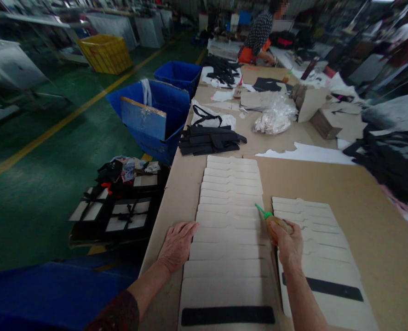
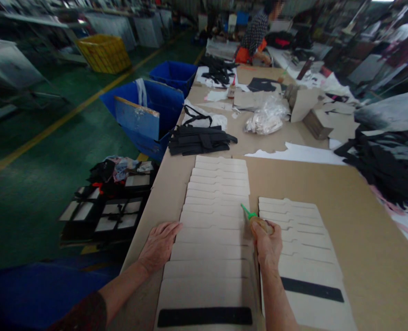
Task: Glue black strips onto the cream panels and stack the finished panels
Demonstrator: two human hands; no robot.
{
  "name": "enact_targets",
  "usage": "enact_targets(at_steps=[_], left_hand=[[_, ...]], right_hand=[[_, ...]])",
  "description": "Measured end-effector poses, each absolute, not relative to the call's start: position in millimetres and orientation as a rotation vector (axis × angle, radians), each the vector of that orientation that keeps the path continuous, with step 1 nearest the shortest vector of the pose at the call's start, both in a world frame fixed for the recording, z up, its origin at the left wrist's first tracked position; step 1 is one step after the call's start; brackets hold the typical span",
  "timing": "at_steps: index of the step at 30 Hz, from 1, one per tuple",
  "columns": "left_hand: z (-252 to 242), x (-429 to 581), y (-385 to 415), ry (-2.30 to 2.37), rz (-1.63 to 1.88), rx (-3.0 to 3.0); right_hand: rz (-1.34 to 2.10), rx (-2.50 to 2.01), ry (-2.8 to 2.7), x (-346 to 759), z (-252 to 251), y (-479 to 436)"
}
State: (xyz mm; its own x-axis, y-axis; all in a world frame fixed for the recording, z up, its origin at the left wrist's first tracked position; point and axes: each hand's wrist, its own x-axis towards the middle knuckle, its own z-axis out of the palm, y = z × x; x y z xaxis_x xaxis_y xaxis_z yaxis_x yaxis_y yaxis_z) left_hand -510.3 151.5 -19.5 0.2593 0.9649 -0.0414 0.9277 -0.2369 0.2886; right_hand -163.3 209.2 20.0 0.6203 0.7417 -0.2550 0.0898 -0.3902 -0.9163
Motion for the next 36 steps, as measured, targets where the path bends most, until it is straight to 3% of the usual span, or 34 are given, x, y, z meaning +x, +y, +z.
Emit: enact_targets(at_steps=[36], left_hand=[[-19, -509, 151, 1.753, 0.212, 2.280]], right_hand=[[1.037, -1.927, -0.797, -219, 21, 230]])
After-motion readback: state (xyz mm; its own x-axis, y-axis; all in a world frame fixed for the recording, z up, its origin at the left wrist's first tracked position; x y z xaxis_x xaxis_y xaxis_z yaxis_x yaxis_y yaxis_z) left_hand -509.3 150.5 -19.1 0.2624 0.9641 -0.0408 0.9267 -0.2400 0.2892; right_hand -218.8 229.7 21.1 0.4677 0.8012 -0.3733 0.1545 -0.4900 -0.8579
